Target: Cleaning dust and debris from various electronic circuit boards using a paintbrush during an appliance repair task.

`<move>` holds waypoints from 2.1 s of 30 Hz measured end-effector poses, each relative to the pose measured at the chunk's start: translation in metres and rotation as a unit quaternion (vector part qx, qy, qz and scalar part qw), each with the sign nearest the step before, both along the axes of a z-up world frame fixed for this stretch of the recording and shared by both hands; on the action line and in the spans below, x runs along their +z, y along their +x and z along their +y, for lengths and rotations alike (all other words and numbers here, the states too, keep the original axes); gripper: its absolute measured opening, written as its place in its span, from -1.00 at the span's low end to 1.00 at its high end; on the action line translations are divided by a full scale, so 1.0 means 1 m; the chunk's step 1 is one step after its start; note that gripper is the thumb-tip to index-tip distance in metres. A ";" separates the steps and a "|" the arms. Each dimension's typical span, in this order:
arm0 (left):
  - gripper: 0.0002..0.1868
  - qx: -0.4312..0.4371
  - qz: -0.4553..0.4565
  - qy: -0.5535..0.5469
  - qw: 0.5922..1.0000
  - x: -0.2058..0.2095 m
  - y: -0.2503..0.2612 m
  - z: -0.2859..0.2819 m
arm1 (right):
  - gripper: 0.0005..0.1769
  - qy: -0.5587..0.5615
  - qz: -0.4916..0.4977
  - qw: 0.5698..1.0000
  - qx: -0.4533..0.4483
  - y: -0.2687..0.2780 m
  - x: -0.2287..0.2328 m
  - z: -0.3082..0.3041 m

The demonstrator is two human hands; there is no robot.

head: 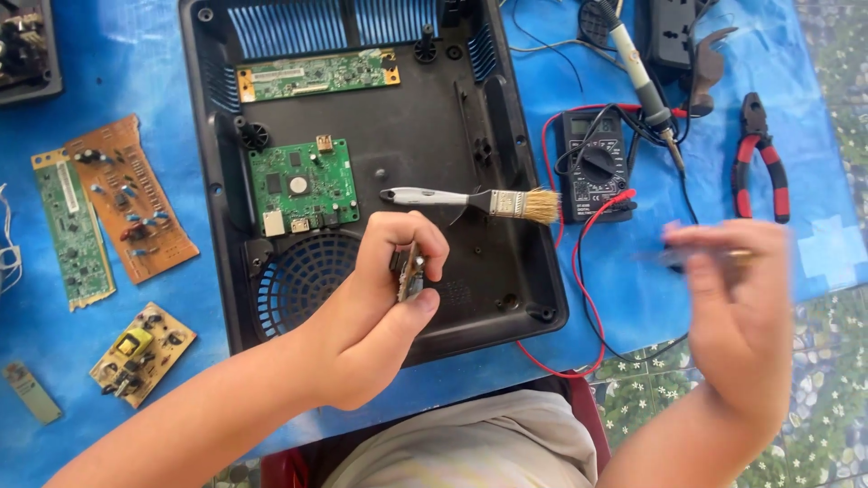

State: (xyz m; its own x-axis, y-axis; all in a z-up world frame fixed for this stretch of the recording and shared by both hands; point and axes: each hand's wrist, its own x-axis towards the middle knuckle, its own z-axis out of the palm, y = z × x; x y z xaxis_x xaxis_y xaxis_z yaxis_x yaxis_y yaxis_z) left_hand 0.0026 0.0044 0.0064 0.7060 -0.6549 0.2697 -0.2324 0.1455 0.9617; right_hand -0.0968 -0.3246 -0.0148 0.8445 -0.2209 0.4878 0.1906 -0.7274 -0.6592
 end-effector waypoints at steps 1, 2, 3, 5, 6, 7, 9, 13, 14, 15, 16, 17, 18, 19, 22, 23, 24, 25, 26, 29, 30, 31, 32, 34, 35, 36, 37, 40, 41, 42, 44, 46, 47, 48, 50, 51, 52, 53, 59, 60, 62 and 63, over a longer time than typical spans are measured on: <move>-0.74 0.002 0.010 0.017 1.000 -0.001 -0.001 0.001 | -0.79 -0.031 0.055 0.998 0.017 -0.002 0.003 -0.003; -0.72 0.004 0.019 0.034 0.999 -0.002 -0.001 0.002 | -0.69 -0.062 0.110 0.991 0.034 -0.003 0.005 -0.005; -0.72 0.003 0.017 0.034 0.999 -0.002 -0.001 0.002 | -0.69 -0.062 0.108 0.992 0.032 -0.004 0.003 -0.011; -0.73 0.010 0.017 0.022 1.000 -0.004 -0.001 0.002 | -0.71 -0.122 0.033 0.992 0.010 -0.007 -0.001 -0.022; -0.73 0.009 0.018 0.022 1.000 -0.004 -0.002 0.002 | -0.71 -0.122 0.035 0.992 0.009 -0.004 -0.005 -0.024; -0.73 0.010 0.014 0.017 1.000 -0.004 -0.001 0.002 | -0.79 -0.125 0.006 0.992 -0.005 0.000 -0.009 -0.025; -0.72 0.011 0.007 0.009 1.000 -0.004 -0.001 0.001 | -0.86 -0.130 -0.026 0.991 -0.020 0.006 -0.015 -0.024; -0.72 0.011 0.014 0.016 1.000 -0.004 0.000 0.001 | -0.84 -0.117 0.125 0.982 -0.082 0.007 -0.030 -0.014; -0.74 0.010 0.012 0.016 1.000 -0.003 0.000 0.001 | -0.83 -0.123 0.134 0.980 -0.081 0.006 -0.036 -0.012; -0.74 0.011 0.010 0.014 1.000 -0.003 0.000 0.001 | -0.83 -0.126 0.131 0.980 -0.081 0.006 -0.037 -0.010; -0.74 0.012 0.004 0.011 1.000 -0.003 -0.001 0.001 | -0.79 -0.131 0.156 0.977 -0.061 0.005 -0.038 -0.009; -0.74 0.008 -0.006 0.008 1.000 -0.002 0.002 0.000 | -0.74 -0.137 0.176 0.974 -0.045 0.006 -0.039 -0.009; -0.74 0.005 -0.013 0.004 1.000 -0.002 0.000 0.001 | -0.74 -0.140 0.170 0.974 -0.050 0.005 -0.038 -0.006; -0.76 0.009 -0.005 0.010 1.000 -0.003 0.000 0.001 | -0.71 -0.137 0.200 0.968 -0.057 0.006 -0.037 -0.004; -0.76 0.012 0.016 0.035 0.999 -0.006 0.000 0.002 | -0.65 -0.136 0.243 0.958 -0.066 0.008 -0.038 -0.002; -0.75 0.013 0.038 0.058 0.998 -0.007 -0.001 0.003 | -0.62 -0.134 0.265 0.953 -0.065 0.007 -0.039 -0.001; -0.75 0.014 0.036 0.056 0.998 -0.007 -0.002 0.003 | -0.62 -0.136 0.263 0.953 -0.065 0.007 -0.034 0.001; -0.75 0.015 0.040 0.054 0.998 -0.007 -0.001 0.003 | -0.62 -0.115 0.269 0.952 -0.084 0.008 -0.030 0.005; -0.75 0.015 0.043 0.052 0.998 -0.007 -0.001 0.003 | -0.62 -0.094 0.276 0.951 -0.103 0.008 -0.026 0.008; -0.76 0.015 0.034 0.051 0.998 -0.009 -0.001 0.004 | -0.68 -0.142 0.132 0.971 -0.136 0.002 -0.026 -0.002; -0.76 0.015 0.032 0.050 0.998 -0.009 0.000 0.003 | -0.68 -0.143 0.131 0.971 -0.138 0.000 -0.026 -0.008; -0.76 0.015 0.037 0.053 0.998 -0.008 0.000 0.003 | -0.69 -0.163 0.066 0.973 -0.150 -0.001 -0.025 -0.014; -0.76 0.015 0.042 0.057 0.997 -0.008 0.000 0.004 | -0.70 -0.183 0.000 0.970 -0.162 -0.003 -0.025 -0.021; -0.76 0.011 0.055 0.066 0.996 -0.007 0.000 0.004 | -0.69 -0.174 0.010 0.966 -0.191 -0.004 -0.031 -0.035; -0.76 0.006 0.069 0.077 0.995 -0.006 0.000 0.005 | -0.67 -0.164 0.021 0.962 -0.219 -0.005 -0.034 -0.042; -0.76 0.007 0.068 0.076 0.995 -0.007 0.000 0.005 | -0.67 -0.165 0.021 0.962 -0.218 -0.002 -0.035 -0.044; -0.76 0.009 0.057 0.069 0.996 -0.007 0.000 0.004 | -0.67 -0.143 0.027 0.963 -0.225 0.001 -0.036 -0.046; -0.78 0.005 0.057 0.066 0.996 -0.006 0.001 0.005 | -0.68 -0.105 0.050 0.964 -0.237 0.006 -0.044 -0.054; -0.79 -0.002 0.071 0.073 0.995 -0.006 0.001 0.006 | -0.69 -0.088 0.072 0.963 -0.243 0.007 -0.048 -0.056; -0.79 -0.002 0.070 0.073 0.995 -0.006 0.001 0.005 | -0.69 -0.088 0.071 0.963 -0.243 0.008 -0.049 -0.056; -0.79 0.003 0.071 0.075 0.995 -0.006 0.001 0.005 | -0.69 -0.065 0.099 0.961 -0.251 0.010 -0.051 -0.056; -0.78 0.006 0.069 0.072 0.995 -0.006 0.001 0.005 | -0.69 -0.062 0.105 0.959 -0.255 0.012 -0.052 -0.056; -0.77 0.010 0.068 0.069 0.995 -0.007 0.000 0.004 | -0.68 -0.059 0.113 0.957 -0.259 0.012 -0.052 -0.055; -0.77 0.009 0.068 0.069 0.995 -0.007 0.000 0.004 | -0.68 -0.059 0.113 0.957 -0.260 0.012 -0.054 -0.058; -0.76 0.011 0.080 0.080 0.993 -0.007 0.000 0.005 | -0.69 -0.070 0.112 0.958 -0.254 0.013 -0.059 -0.062; -0.76 0.011 0.080 0.080 0.994 -0.007 0.000 0.005 | -0.69 -0.070 0.111 0.958 -0.254 0.013 -0.061 -0.064; -0.76 0.011 0.078 0.083 0.993 -0.007 0.000 0.005 | -0.67 -0.063 0.113 0.959 -0.251 0.013 -0.063 -0.066; -0.76 0.010 0.077 0.086 0.993 -0.007 0.000 0.005 | -0.65 -0.055 0.116 0.960 -0.248 0.013 -0.065 -0.067; -0.77 0.011 0.064 0.074 0.995 -0.007 0.001 0.005 | -0.67 -0.044 0.132 0.955 -0.264 0.015 -0.063 -0.064; -0.77 0.011 0.063 0.074 0.995 -0.007 0.001 0.005 | -0.67 -0.045 0.131 0.955 -0.264 0.015 -0.064 -0.064; -0.79 0.009 0.062 0.064 0.996 -0.007 0.001 0.005 | -0.69 -0.055 0.134 0.951 -0.273 0.014 -0.065 -0.063; -0.79 0.009 0.062 0.064 0.996 -0.007 0.001 0.005 | -0.69 -0.055 0.134 0.951 -0.273 0.014 -0.064 -0.061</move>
